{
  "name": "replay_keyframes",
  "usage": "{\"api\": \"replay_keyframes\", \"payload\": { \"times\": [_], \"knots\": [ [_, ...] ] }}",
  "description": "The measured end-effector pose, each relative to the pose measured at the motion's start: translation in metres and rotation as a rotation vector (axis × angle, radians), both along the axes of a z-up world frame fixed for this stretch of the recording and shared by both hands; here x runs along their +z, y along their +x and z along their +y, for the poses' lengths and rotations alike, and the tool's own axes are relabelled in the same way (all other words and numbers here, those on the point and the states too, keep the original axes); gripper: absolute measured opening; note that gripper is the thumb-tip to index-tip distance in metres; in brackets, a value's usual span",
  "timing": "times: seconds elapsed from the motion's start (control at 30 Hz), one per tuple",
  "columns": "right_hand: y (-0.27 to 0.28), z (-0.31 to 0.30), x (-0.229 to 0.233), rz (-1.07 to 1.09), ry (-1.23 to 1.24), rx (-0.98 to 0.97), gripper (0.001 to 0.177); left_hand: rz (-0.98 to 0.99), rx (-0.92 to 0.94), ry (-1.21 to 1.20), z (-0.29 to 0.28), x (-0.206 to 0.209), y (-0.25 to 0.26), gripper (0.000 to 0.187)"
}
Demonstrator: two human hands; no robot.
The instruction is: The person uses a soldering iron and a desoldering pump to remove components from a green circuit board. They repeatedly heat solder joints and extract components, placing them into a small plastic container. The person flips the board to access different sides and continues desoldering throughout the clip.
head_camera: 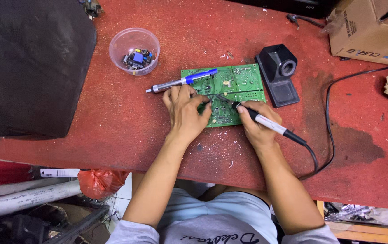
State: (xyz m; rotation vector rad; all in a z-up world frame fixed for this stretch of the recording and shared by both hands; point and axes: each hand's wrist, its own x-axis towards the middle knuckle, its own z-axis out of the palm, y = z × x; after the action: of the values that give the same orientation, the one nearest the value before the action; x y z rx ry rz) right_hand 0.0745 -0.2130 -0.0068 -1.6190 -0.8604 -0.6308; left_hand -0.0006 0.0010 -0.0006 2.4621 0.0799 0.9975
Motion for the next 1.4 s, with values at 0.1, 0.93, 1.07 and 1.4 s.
{"api": "replay_keyframes", "payload": {
  "times": [0.1, 0.93, 1.07, 1.4],
  "knots": [
    [-0.006, 0.002, 0.005, 0.02, 0.005, 0.054, 0.011, 0.002, -0.001, -0.008, -0.001, -0.003, 0.0, 0.015],
    [-0.006, -0.004, 0.002, -0.005, 0.024, 0.029, 0.009, -0.062, 0.014, -0.034, 0.004, 0.001, -0.004, 0.018],
    [-0.007, -0.002, 0.003, -0.017, -0.008, 0.026, 0.009, -0.038, 0.0, -0.014, 0.004, -0.001, -0.002, 0.018],
    [-0.009, -0.001, 0.007, 0.028, -0.043, -0.013, 0.011, -0.033, 0.006, -0.013, 0.002, -0.002, -0.001, 0.017]
  ]
}}
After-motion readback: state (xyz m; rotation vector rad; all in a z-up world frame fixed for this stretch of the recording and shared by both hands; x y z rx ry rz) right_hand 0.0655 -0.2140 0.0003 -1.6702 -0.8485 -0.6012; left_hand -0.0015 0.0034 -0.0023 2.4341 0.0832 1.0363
